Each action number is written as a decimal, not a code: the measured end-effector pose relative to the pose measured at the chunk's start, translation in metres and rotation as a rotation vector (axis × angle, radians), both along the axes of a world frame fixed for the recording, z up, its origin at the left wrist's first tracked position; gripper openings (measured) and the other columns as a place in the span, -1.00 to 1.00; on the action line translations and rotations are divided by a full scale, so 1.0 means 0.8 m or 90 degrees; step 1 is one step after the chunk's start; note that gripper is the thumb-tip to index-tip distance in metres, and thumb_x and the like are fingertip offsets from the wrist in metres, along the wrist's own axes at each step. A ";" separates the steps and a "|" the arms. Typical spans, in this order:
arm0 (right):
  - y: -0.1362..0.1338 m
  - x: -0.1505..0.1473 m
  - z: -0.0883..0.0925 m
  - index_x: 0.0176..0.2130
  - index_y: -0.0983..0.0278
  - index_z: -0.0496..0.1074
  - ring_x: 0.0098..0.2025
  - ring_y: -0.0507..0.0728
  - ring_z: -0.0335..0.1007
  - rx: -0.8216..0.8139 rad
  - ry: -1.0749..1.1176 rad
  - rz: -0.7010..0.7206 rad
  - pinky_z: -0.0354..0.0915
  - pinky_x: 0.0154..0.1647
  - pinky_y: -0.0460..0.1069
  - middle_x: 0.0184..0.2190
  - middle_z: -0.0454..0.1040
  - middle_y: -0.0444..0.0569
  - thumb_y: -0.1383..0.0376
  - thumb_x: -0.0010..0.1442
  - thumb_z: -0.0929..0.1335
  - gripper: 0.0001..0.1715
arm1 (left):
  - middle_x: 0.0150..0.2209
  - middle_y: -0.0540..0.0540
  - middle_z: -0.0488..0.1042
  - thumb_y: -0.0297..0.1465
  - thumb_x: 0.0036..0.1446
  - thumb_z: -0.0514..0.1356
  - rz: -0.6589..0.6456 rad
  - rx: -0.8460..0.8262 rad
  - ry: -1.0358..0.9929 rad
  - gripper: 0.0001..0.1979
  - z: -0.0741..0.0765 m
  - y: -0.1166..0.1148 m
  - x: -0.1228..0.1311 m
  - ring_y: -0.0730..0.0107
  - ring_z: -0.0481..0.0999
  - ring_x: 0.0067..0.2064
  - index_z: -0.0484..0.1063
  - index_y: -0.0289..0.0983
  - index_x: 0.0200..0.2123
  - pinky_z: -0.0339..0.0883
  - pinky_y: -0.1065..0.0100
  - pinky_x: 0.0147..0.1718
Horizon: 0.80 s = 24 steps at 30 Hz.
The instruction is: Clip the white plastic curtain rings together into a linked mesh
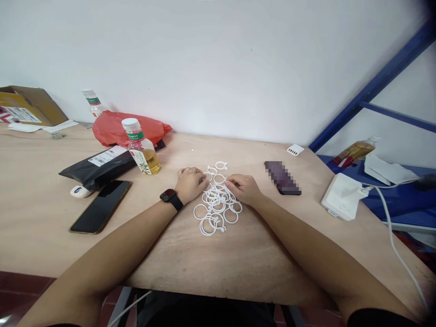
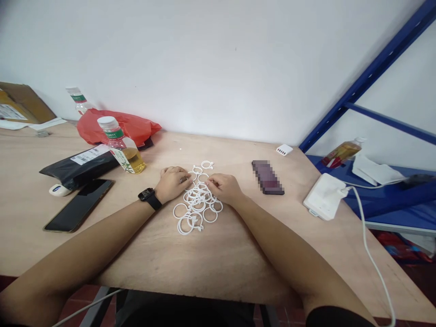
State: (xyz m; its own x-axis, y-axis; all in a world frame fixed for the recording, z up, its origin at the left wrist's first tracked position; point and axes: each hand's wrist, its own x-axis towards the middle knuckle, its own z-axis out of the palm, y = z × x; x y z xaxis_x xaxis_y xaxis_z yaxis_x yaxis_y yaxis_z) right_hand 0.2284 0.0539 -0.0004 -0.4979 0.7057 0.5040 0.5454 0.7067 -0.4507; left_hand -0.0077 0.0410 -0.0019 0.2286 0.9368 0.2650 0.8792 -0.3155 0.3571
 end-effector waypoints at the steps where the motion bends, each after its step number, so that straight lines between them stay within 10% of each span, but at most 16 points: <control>1: 0.000 0.000 0.000 -0.39 0.25 0.49 -0.46 0.03 0.40 0.000 0.001 -0.001 0.21 -0.39 -0.08 -0.47 0.55 -0.09 0.21 0.28 0.30 -0.73 | -0.10 -0.12 0.54 -0.18 0.21 0.16 0.002 0.004 -0.001 -0.75 0.001 0.000 0.000 0.06 0.42 0.00 0.58 -0.16 -0.25 0.09 -0.02 0.03; 17: 0.000 0.000 0.000 -0.38 0.24 0.50 -0.46 0.03 0.40 -0.004 0.013 -0.001 0.24 -0.39 -0.08 -0.47 0.56 -0.08 0.20 0.28 0.30 -0.73 | 0.02 -0.17 0.39 -0.48 0.18 0.13 -0.054 0.152 -0.206 -0.72 -0.007 0.002 0.000 0.28 0.47 -0.01 0.50 -0.26 -0.06 0.40 0.26 -0.01; 24: -0.001 -0.001 0.001 -0.37 0.25 0.50 -0.44 0.04 0.42 -0.002 0.018 -0.002 0.25 -0.36 -0.07 -0.44 0.56 -0.07 0.20 0.28 0.31 -0.74 | 0.10 -0.16 0.42 -0.34 0.17 0.20 0.019 0.109 -0.096 -0.70 0.003 -0.005 0.003 0.08 0.41 0.09 0.49 -0.18 -0.02 0.23 0.00 0.07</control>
